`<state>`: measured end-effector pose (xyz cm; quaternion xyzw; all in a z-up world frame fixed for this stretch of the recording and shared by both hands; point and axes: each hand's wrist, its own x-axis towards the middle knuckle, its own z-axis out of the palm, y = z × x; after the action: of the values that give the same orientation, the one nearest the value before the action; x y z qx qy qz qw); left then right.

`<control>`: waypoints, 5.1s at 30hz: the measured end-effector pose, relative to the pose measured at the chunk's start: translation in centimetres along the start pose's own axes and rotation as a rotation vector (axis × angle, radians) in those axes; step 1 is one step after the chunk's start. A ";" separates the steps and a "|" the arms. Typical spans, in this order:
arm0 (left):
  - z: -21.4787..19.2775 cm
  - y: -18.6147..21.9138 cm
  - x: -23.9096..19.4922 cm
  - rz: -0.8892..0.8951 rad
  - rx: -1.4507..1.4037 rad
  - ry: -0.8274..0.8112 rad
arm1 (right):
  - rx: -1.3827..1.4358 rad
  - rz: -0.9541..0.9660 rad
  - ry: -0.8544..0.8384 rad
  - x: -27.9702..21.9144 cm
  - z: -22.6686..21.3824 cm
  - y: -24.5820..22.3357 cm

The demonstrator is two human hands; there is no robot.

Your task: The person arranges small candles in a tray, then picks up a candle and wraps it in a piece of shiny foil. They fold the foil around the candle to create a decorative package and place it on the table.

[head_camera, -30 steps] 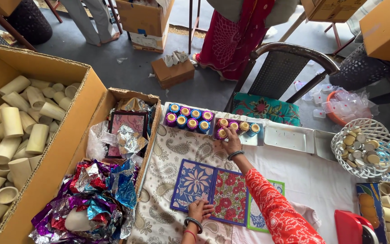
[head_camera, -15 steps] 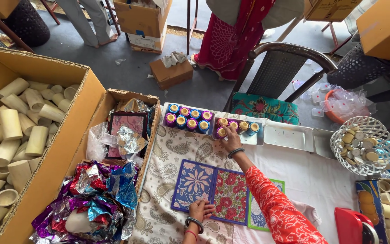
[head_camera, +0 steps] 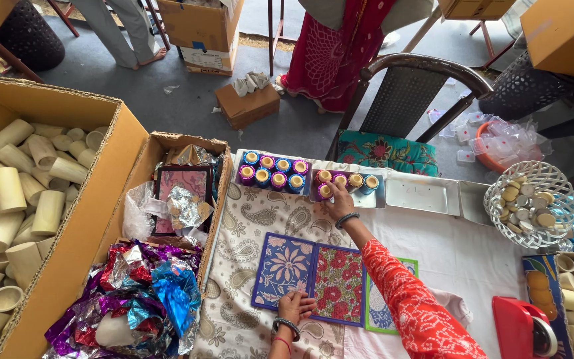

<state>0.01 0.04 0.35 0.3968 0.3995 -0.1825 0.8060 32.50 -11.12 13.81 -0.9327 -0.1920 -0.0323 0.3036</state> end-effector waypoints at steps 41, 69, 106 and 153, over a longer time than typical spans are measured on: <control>0.2 0.1 -0.4 -0.003 0.004 0.006 | 0.130 0.037 0.033 0.9 -2.2 -2.8; 0.3 0.3 -0.4 -0.025 0.028 -0.009 | 0.041 -0.109 0.068 -0.2 -0.6 -2.1; 1.6 1.9 1.1 0.001 0.229 0.075 | 0.290 0.300 0.053 -22.2 -3.2 4.8; 18.2 23.2 9.7 1.076 1.125 0.413 | 0.517 0.475 0.516 -6.2 -8.5 17.0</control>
<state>29.27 0.29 10.82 0.9071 0.1428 0.1342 0.3726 33.64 -30.76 10.15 -0.8056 0.1082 -0.1447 0.5642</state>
